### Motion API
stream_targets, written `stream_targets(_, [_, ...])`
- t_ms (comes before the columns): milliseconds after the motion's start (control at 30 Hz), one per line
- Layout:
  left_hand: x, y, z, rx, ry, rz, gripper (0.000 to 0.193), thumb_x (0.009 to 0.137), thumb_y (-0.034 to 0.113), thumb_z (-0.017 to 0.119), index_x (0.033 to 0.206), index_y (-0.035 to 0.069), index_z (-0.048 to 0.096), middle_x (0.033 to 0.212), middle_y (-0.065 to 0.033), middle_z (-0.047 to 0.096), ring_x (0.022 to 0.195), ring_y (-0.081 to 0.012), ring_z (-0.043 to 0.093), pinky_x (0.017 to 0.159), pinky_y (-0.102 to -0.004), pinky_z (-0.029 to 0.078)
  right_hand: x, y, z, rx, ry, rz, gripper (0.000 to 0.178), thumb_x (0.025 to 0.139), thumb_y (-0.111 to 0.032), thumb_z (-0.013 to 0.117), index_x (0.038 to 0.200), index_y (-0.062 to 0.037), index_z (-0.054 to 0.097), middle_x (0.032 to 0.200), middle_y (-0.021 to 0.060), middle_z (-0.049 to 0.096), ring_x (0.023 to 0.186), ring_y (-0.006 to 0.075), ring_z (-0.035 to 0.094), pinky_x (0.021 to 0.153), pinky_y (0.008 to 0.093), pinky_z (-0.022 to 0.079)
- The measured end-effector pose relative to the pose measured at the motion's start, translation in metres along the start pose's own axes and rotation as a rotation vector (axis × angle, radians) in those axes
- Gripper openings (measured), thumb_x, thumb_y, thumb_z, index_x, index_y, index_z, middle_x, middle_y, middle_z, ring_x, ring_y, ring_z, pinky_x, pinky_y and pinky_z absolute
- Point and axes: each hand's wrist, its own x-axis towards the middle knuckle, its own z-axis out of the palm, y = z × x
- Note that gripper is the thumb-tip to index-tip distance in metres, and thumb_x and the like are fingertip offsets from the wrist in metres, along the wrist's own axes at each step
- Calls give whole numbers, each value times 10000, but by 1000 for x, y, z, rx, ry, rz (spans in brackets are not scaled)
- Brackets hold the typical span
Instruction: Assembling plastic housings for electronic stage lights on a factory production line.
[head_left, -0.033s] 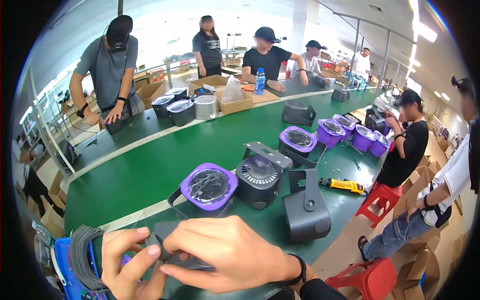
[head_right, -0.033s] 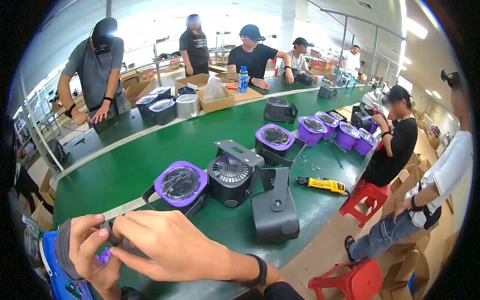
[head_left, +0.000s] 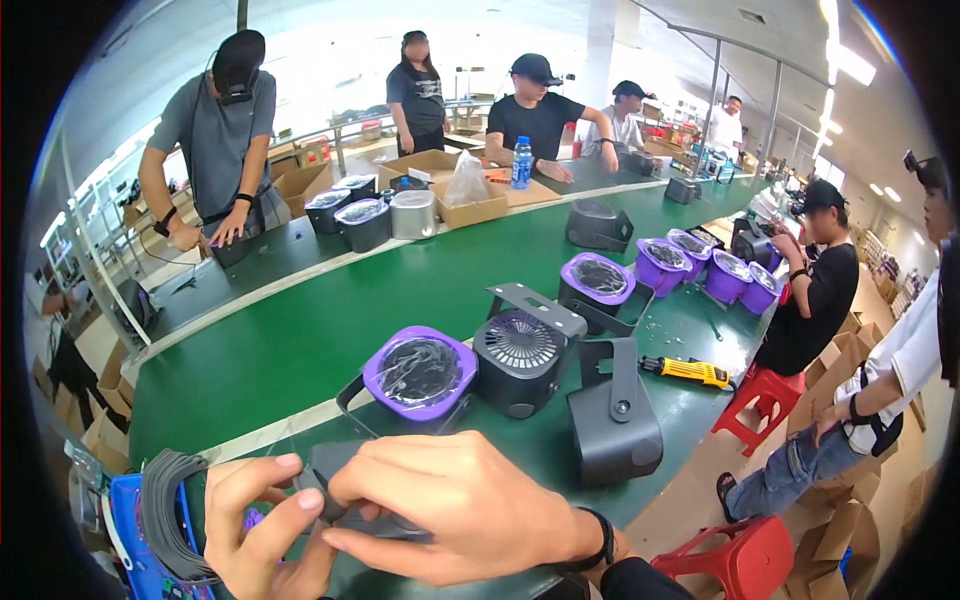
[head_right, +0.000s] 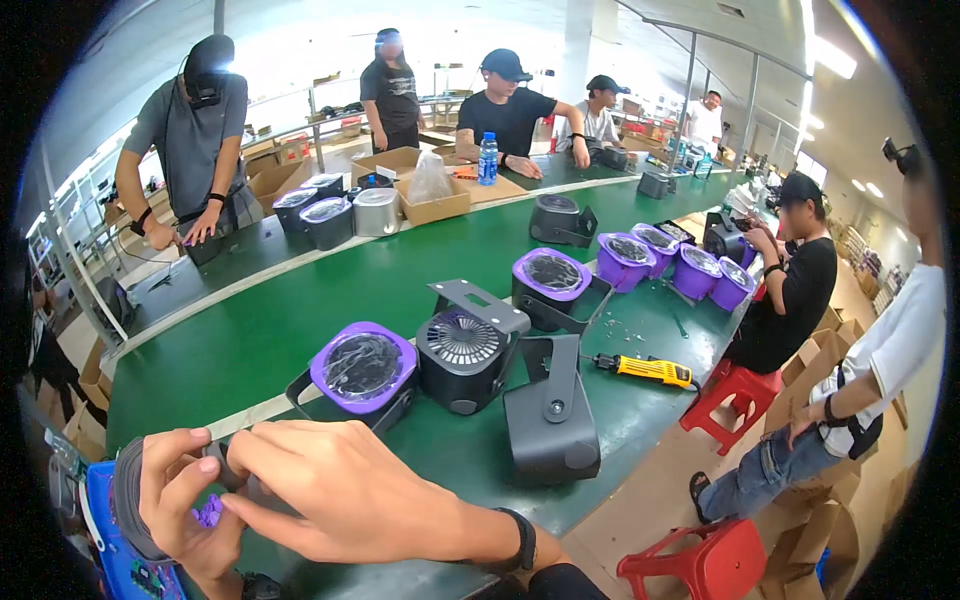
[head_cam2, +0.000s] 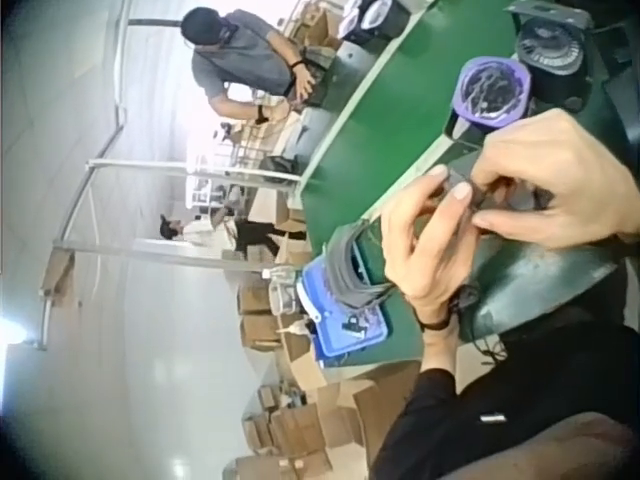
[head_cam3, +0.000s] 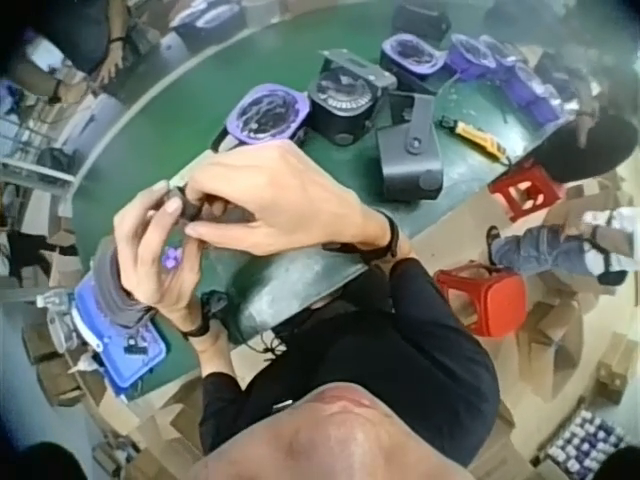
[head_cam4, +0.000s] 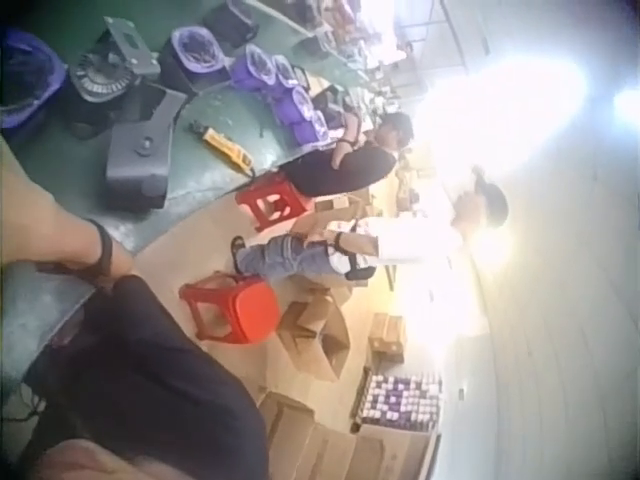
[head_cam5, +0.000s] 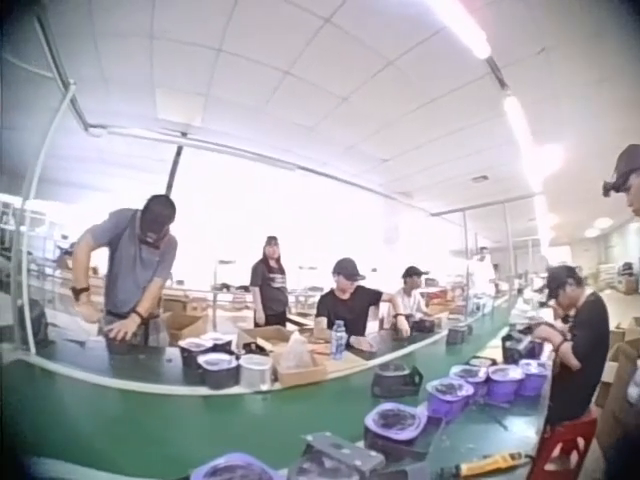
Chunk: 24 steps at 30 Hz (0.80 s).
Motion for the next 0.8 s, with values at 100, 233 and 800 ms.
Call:
stream_targets(100, [3, 4, -2, 10, -21, -2, 484, 748, 58, 745, 1217, 73, 627, 1192, -235, 617, 922, -297, 568, 686, -351, 473, 1, 2, -1, -12, 24, -55, 209, 846, -75, 803, 951, -12, 634, 802, 85, 642, 674, 228, 665, 571, 321, 517])
stream_targets(233, [3, 4, -2, 51, -18, 0, 486, 760, 76, 754, 1228, 74, 625, 1154, -227, 616, 916, -301, 572, 674, -343, 481, 1, 2, -1, 0, 22, -45, 208, 849, -73, 801, 954, -9, 634, 806, 90, 640, 674, 228, 662, 579, 325, 522])
stream_targets(800, [6, 0, -12, 105, -74, 69, 579, 718, 233, 798, 1251, 71, 641, 962, -149, 569, 772, -253, 512, 607, -340, 391, 0, 2, -4, -23, 18, -87, 229, 908, -161, 704, 934, 40, 598, 814, 175, 611, 725, 382, 637, 616, 447, 495])
